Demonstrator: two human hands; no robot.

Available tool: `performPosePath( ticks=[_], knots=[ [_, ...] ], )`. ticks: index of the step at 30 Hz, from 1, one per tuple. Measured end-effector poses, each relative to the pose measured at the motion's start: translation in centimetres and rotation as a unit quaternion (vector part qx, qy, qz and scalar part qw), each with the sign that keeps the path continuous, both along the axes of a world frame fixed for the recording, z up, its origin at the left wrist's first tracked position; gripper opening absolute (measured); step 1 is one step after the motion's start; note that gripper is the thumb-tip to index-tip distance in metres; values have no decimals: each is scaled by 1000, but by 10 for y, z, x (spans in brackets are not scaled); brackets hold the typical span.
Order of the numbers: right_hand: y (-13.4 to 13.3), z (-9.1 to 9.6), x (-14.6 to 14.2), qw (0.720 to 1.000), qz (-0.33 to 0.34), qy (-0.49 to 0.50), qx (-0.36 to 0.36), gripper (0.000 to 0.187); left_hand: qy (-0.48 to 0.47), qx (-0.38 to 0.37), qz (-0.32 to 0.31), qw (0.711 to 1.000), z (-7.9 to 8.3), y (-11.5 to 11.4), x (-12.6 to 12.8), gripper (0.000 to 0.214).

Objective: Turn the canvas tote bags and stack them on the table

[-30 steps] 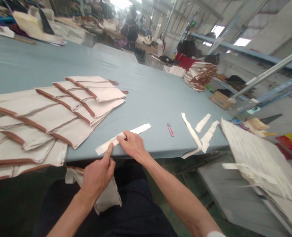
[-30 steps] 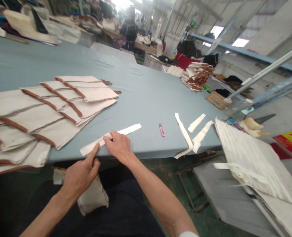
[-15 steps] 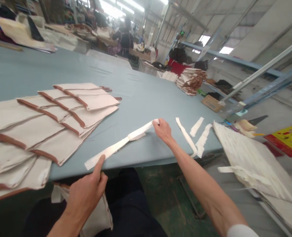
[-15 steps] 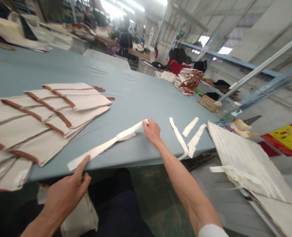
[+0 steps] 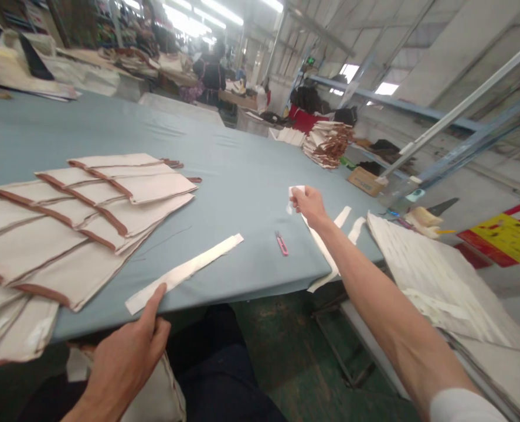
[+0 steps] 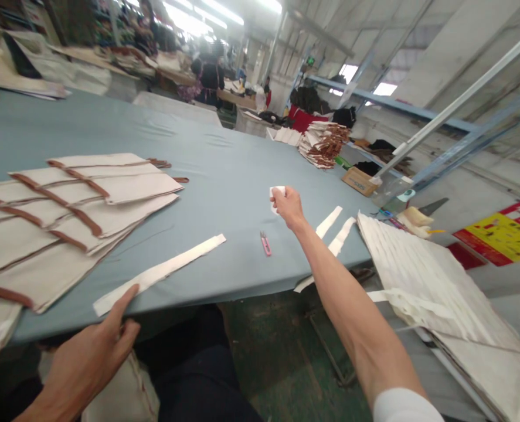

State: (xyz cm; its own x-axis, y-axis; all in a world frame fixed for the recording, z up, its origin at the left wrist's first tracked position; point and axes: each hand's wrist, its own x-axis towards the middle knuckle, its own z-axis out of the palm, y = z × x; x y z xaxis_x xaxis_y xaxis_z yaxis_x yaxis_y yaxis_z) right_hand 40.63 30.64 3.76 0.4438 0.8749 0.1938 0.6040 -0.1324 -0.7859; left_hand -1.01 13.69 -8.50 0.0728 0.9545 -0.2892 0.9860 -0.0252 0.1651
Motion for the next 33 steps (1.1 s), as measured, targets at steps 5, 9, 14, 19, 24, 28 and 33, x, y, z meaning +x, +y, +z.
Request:
performPosePath(
  ticks=[5,9,14,19,24,28,33],
  knots=[
    [-37,21,-55,979,117,168,-8,29,-208,63,6,976,-30,8,-19,77],
    [-81,22,-103,948,189,253,-29,35,-325,92,33,941,-36,6,-28,86],
    [-131,28,-158,907,271,317,-55,56,-364,113,95,919,-24,-29,-28,55],
    [-171,38,-212,853,309,418,-53,65,-519,21,11,855,-12,-72,13,57],
    [-216,21,-238,826,269,493,-47,62,-649,-52,35,758,-2,-78,47,69],
    [-257,-11,-232,864,201,459,-55,67,-702,-44,103,703,5,-75,34,80],
    [-292,-58,-227,896,132,415,-82,79,-706,1,254,661,-9,-83,13,76]
  ],
)
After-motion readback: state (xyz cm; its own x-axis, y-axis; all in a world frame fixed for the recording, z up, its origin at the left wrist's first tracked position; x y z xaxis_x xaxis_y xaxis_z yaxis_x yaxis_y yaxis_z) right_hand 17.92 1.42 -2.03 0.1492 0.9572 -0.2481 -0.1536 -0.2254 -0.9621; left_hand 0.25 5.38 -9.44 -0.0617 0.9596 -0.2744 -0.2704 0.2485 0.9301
